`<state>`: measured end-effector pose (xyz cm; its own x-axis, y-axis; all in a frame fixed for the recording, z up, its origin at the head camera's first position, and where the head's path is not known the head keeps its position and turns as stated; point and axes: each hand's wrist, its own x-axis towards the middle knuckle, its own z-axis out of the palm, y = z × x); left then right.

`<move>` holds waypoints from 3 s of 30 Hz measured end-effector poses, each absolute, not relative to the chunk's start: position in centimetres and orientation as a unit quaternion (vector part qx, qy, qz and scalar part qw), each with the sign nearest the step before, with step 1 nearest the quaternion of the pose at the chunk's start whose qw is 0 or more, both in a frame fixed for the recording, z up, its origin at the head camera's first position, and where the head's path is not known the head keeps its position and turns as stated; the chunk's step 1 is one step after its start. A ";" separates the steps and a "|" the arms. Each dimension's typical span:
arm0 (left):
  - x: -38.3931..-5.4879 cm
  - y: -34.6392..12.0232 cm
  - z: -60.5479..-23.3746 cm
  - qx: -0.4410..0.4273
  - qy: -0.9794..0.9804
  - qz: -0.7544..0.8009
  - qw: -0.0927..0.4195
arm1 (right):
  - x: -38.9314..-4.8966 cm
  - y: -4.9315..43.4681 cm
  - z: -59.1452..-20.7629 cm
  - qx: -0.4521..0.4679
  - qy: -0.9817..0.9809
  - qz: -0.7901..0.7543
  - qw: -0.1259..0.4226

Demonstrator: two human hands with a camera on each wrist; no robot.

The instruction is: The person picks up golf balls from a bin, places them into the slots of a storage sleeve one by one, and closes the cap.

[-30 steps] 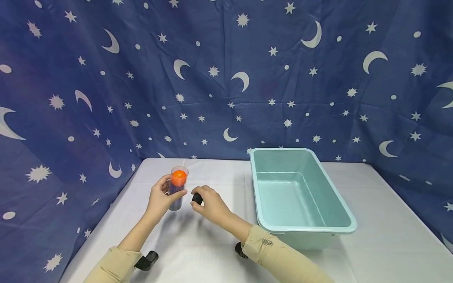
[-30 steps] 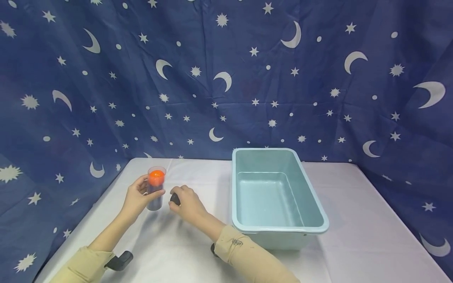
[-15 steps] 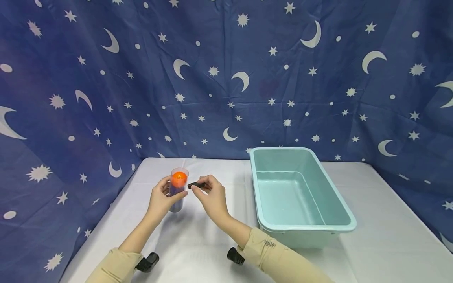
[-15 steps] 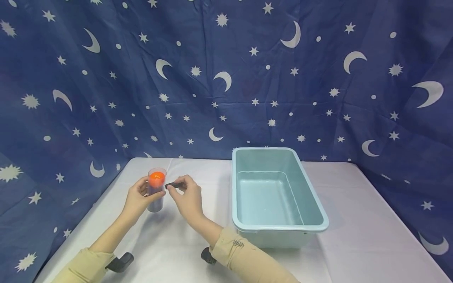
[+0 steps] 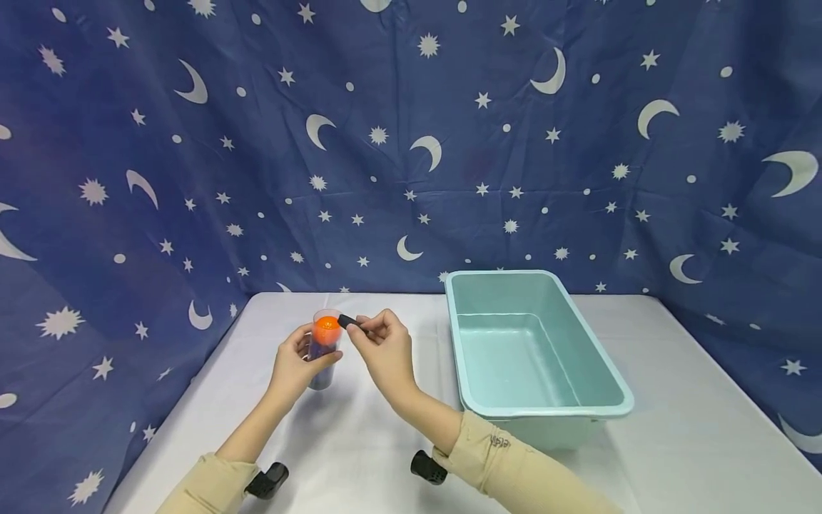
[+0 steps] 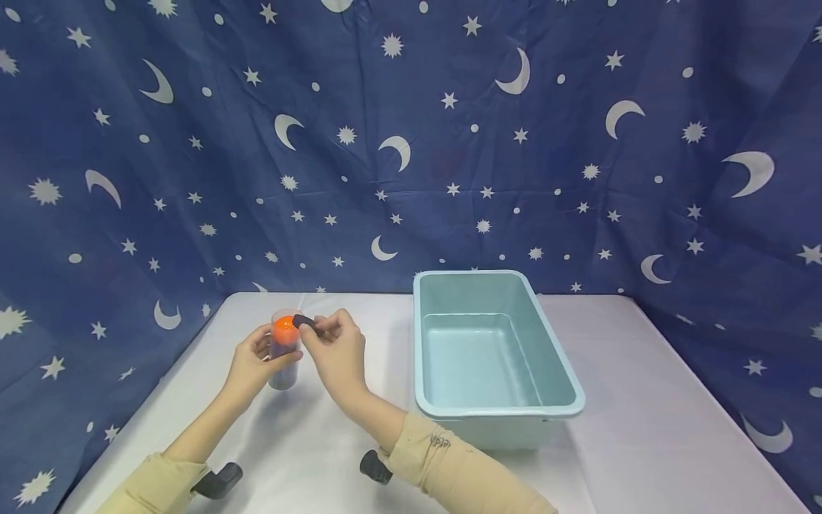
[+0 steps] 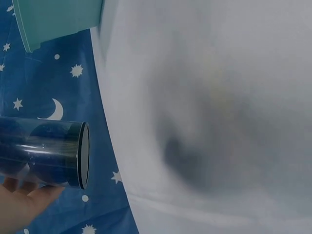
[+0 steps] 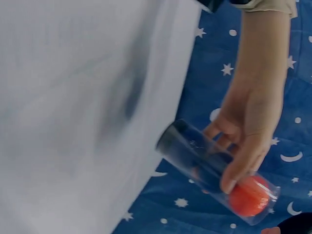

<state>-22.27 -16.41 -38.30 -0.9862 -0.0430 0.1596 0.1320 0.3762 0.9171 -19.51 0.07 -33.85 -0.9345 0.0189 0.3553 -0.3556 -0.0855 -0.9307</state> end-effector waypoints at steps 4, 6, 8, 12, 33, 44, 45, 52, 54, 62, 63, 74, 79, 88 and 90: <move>-22.2 -16.0 -38.2 -0.039 -0.828 -0.553 0.088 | -19.4 0.7 -32.8 0.141 -0.671 0.716 0.128; -22.1 -15.7 -38.2 -0.049 -0.830 -0.547 0.102 | -19.2 1.1 -32.0 0.152 -0.682 0.705 0.121; -22.0 -15.4 -38.1 -0.058 -0.829 -0.546 0.104 | -19.1 1.7 -31.3 0.171 -0.700 0.684 0.116; -22.1 -14.8 -37.8 -0.058 -0.829 -0.548 0.089 | -19.4 3.0 -29.9 0.210 -0.757 0.610 0.104; -22.6 -10.8 -34.9 -0.126 -0.816 -0.562 0.044 | -22.3 8.1 -25.4 0.346 -0.855 0.384 0.038; -22.8 -8.5 -33.6 -0.166 -0.801 -0.574 0.046 | -23.7 10.1 -25.7 0.370 -0.854 0.363 0.049; -22.8 -8.3 -33.6 -0.166 -0.800 -0.575 0.045 | -23.7 10.3 -25.7 0.373 -0.853 0.362 0.045; -23.1 -7.6 -33.7 -0.175 -0.805 -0.565 0.050 | -24.3 11.5 -24.6 0.417 -0.865 0.277 0.029; -23.1 -7.5 -33.8 -0.185 -0.804 -0.562 0.053 | -24.4 11.8 -24.2 0.431 -0.867 0.248 0.022; -23.1 -7.8 -34.6 -0.248 -0.797 -0.549 0.051 | -24.3 12.5 -23.7 0.467 -0.866 0.178 0.028; -23.1 -7.9 -34.8 -0.256 -0.795 -0.548 0.051 | -24.2 12.6 -23.8 0.468 -0.866 0.173 0.030; -22.4 -7.6 -35.1 -0.272 -0.799 -0.533 0.052 | -23.3 13.3 -24.4 0.475 -0.866 0.151 0.036; -22.2 -7.5 -35.2 -0.274 -0.814 -0.510 0.055 | -23.2 13.7 -25.2 0.482 -0.864 0.132 0.056; -22.2 -7.5 -35.3 -0.276 -0.807 -0.517 0.070 | -23.2 13.6 -25.2 0.490 -0.860 0.130 0.056; -22.0 -7.5 -35.4 -0.270 -0.809 -0.518 0.071 | -23.1 13.5 -25.2 0.492 -0.860 0.122 0.057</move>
